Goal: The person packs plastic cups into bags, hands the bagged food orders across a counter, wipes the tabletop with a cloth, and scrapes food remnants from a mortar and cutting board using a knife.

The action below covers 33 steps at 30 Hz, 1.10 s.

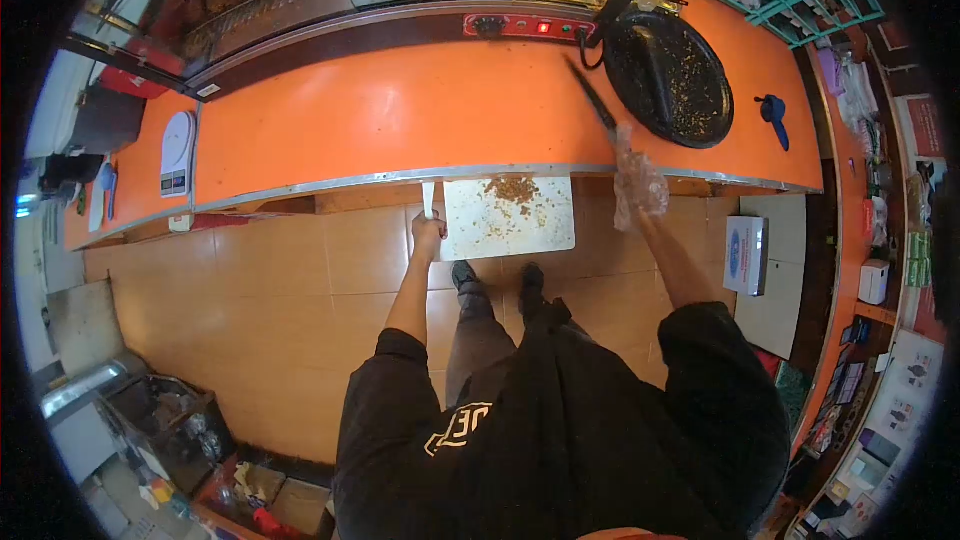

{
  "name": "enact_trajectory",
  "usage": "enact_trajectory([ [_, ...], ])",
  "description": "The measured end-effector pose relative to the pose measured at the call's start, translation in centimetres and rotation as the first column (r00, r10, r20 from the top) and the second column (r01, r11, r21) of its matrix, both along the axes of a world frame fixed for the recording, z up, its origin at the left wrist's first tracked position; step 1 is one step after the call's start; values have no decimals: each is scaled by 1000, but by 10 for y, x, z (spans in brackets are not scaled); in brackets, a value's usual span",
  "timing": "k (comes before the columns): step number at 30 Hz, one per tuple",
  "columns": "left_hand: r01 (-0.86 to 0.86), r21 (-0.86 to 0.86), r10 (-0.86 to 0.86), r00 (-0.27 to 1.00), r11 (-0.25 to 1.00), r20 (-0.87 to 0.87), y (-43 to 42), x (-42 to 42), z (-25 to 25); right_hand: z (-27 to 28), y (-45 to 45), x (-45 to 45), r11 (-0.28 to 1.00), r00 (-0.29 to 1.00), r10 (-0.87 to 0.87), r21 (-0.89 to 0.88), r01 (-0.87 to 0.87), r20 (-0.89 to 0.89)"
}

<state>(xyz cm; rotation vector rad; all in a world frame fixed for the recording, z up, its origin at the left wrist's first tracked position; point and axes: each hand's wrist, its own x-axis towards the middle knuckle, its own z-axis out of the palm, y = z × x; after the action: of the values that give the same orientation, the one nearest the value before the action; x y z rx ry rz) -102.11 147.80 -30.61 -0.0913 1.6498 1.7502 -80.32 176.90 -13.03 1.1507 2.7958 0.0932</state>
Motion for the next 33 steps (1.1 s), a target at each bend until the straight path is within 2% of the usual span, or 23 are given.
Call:
enact_trajectory([
  [3, -18, 25, 18, 1000, 1000, 24, 0, -3, -1, 15, -27, 15, 993, 993, 113, -43, -113, -17],
  [5, 3, 25, -3, 1000, 1000, 21, 0, -5, 4, 22, -30, 21, 992, 993, 114, -49, -115, -32],
  [9, 20, -5, -20, 1000, 1000, 4, -4, -10, 7, -1, 16, -18, 998, 994, -57, -11, 57, -96],
  [10, 45, -22, -45, 999, 999, -9, -6, -12, 2, -11, 30, -34, 994, 985, -105, -33, 102, -135],
  [12, 54, -41, -56, 998, 998, -30, -9, -16, -3, -13, 41, -57, 957, 937, -264, -185, 224, -228],
  [13, 70, -62, -73, 996, 996, -47, -10, -17, -5, -6, 40, -69, 999, 994, -38, 25, 40, -101],
  [15, 59, -78, -62, 997, 995, -34, -14, -18, -4, -15, 33, -76, 965, 984, 164, 194, -174, 70],
  [18, 40, -96, -42, 999, 995, -17, -17, -18, -5, 11, 5, -48, 909, 905, 402, 55, -413, 138],
  [20, 22, -102, -23, 1000, 995, -14, -20, -20, -8, 36, -14, -25, 879, 868, 469, 6, -477, 163],
  [22, 74, -72, -75, 997, 995, -15, -28, -27, -14, 67, -32, -14, 852, 833, 492, 58, -521, 252],
  [24, 72, -92, -74, 997, 993, -20, -31, -26, -14, 80, -12, -14, 819, 795, 506, 104, -565, 335],
  [26, 69, -104, -73, 997, 992, -28, -29, -27, -13, 72, 1, -13, 855, 822, 435, 116, -505, 368],
  [29, 51, -96, -52, 999, 994, -8, -29, -24, -13, 29, 3, -14, 955, 936, 268, 62, -289, 229],
  [31, 73, -97, -71, 997, 993, 23, -28, -24, -6, 22, -20, -16, 951, 945, 309, -9, -310, 107],
  [33, 90, -107, -88, 996, 990, 19, -29, -24, -3, 25, -46, -8, 898, 909, 405, -147, -415, -98],
])
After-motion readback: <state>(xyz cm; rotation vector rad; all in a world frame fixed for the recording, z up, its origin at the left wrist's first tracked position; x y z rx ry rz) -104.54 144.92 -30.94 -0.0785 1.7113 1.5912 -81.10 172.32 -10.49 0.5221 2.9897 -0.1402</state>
